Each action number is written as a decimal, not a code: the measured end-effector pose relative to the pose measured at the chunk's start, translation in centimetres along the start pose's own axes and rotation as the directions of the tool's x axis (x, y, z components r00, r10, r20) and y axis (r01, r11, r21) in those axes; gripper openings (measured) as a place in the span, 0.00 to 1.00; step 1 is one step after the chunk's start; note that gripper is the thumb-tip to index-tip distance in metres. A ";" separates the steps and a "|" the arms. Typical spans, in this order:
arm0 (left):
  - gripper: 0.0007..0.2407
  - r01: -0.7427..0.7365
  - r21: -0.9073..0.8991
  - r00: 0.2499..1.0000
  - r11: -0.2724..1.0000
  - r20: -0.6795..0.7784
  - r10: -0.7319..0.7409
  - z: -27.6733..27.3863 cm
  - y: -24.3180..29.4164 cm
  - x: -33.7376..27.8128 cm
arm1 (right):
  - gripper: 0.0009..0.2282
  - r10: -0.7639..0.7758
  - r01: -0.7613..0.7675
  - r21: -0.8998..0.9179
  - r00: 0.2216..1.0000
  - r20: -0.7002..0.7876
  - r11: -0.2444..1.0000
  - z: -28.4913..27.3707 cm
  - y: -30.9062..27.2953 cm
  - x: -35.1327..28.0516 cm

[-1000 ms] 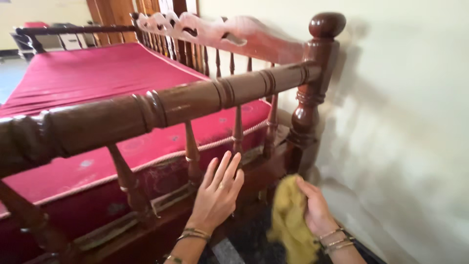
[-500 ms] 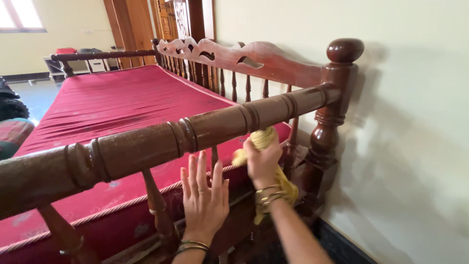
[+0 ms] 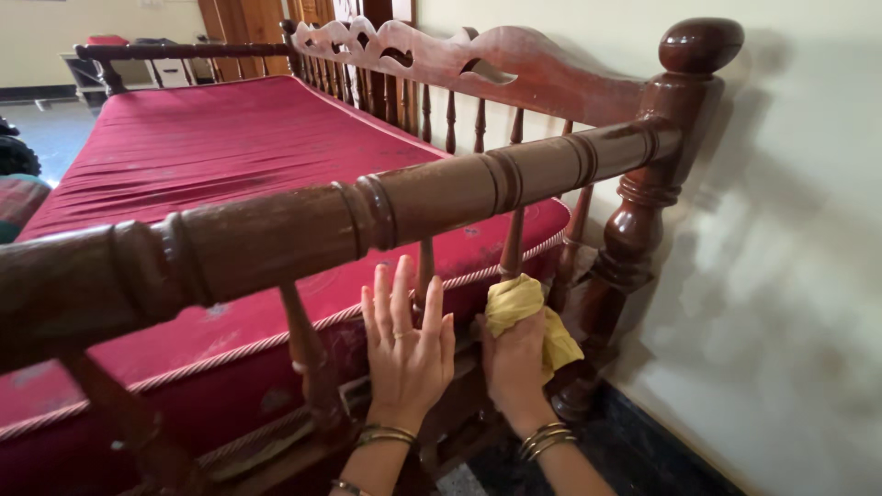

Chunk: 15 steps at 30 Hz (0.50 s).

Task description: The person wipes the wooden bed frame with a yellow cloth. They clean the top rail, vertical spindles, and lower frame sections of the bed.

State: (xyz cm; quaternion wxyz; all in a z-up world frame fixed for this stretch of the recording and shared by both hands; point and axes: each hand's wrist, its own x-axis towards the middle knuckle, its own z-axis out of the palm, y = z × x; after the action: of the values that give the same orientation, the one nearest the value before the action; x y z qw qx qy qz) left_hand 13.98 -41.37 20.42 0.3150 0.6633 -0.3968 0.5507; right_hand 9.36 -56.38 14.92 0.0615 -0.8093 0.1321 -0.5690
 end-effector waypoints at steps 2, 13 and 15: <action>0.22 0.030 0.006 0.998 1.000 0.054 -0.031 -1.2 0.6 0.8 | 0.29 0.092 -0.097 0.121 0.995 0.046 0.988 -2.0 0.6 0.2; 0.13 0.076 -0.142 0.979 0.987 -0.177 -0.100 -11.9 -1.9 0.9 | 0.12 -0.074 0.073 0.376 0.997 -0.013 0.924 -10.8 -14.5 3.7; 0.12 0.219 -0.195 0.948 0.956 -0.188 -0.256 -12.1 -3.2 0.9 | 0.20 -0.001 0.040 0.222 0.985 -0.171 0.974 -9.1 -17.3 5.5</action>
State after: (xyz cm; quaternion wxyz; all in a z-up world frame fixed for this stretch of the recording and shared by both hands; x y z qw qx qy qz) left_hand 11.05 -29.63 23.77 0.4754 0.6146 -0.3239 0.5397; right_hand 5.06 -40.89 27.37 0.1354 -0.7469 0.0633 -0.6479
